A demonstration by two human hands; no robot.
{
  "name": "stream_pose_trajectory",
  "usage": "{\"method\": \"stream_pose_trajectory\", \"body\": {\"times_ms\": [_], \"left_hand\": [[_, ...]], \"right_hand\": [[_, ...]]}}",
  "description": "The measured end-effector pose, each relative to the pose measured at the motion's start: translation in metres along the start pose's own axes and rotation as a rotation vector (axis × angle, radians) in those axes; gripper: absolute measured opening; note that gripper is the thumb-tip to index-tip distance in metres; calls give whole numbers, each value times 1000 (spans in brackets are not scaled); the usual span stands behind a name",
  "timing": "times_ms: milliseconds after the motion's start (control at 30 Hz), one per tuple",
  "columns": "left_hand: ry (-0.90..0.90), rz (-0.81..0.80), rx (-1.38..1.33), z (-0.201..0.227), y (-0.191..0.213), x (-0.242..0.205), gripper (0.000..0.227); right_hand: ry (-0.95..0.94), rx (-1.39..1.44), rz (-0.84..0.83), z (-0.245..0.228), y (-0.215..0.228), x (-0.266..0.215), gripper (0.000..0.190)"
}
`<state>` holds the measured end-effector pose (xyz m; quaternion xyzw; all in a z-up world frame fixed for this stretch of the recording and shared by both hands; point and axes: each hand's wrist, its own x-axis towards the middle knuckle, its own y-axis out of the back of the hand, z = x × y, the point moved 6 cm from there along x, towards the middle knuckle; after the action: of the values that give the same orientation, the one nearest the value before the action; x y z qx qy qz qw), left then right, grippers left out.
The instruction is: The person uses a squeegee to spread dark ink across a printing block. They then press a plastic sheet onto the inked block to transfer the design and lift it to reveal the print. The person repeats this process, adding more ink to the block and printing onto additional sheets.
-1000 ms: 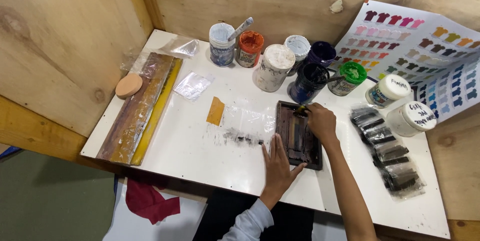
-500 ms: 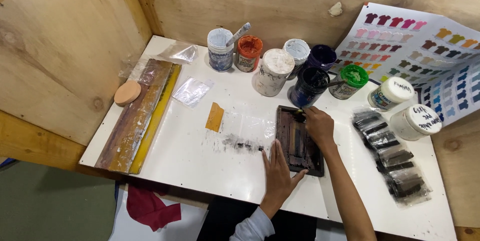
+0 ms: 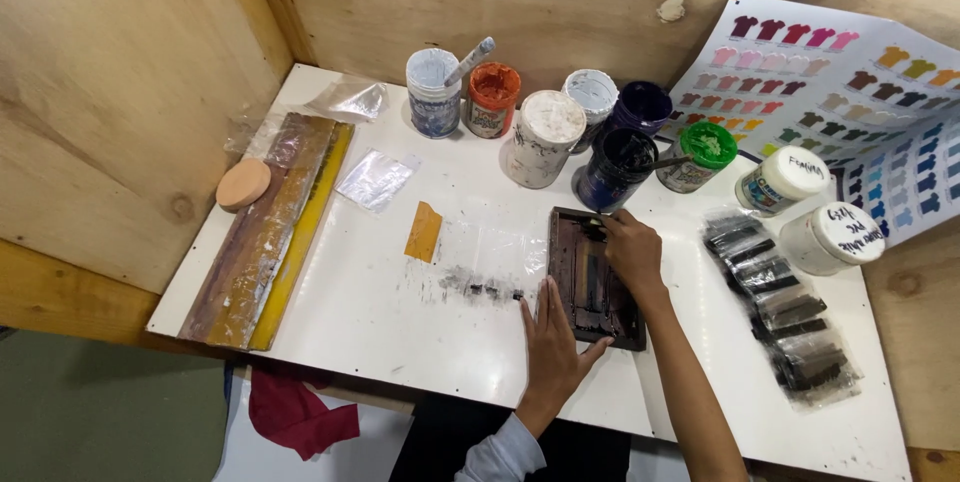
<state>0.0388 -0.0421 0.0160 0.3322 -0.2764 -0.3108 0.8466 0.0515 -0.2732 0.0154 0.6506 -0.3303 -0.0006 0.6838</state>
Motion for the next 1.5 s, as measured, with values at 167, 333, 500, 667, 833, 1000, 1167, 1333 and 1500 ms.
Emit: {"method": "stream_pose_trajectory", "body": {"times_ms": [167,333,500,667,833,1000,1167,1333,1500], "left_hand": [[-11,12,-38,1,4,0,124],[-11,14,-15,2,5,-1,123],[-15,26,-4,2,4,0,124],[-12,13,-55,2,5,0,122],[-13,28,-17,2,4,-1,124],[-21,30,37,4,6,0,123],[-23,26,-35,3,5,-1,121],[-5,44,-179,6,15,2,115],[-17,65,-152,5,13,1,115]], "right_hand": [[69,-26,-17,2,-9,-5,51],[89,-41,-22,1,-12,-12,44],[82,-18,-21,-2,-9,-15,35],[61,-21,-55,-4,-7,-19,40],[88,-11,-44,-9,-3,-25,40],[124,-30,-38,-9,-5,-32,45],[111,-5,-49,-15,2,-38,40],[67,-2,-56,-55,58,-34,23],[66,15,-64,-56,58,-44,22]]}}
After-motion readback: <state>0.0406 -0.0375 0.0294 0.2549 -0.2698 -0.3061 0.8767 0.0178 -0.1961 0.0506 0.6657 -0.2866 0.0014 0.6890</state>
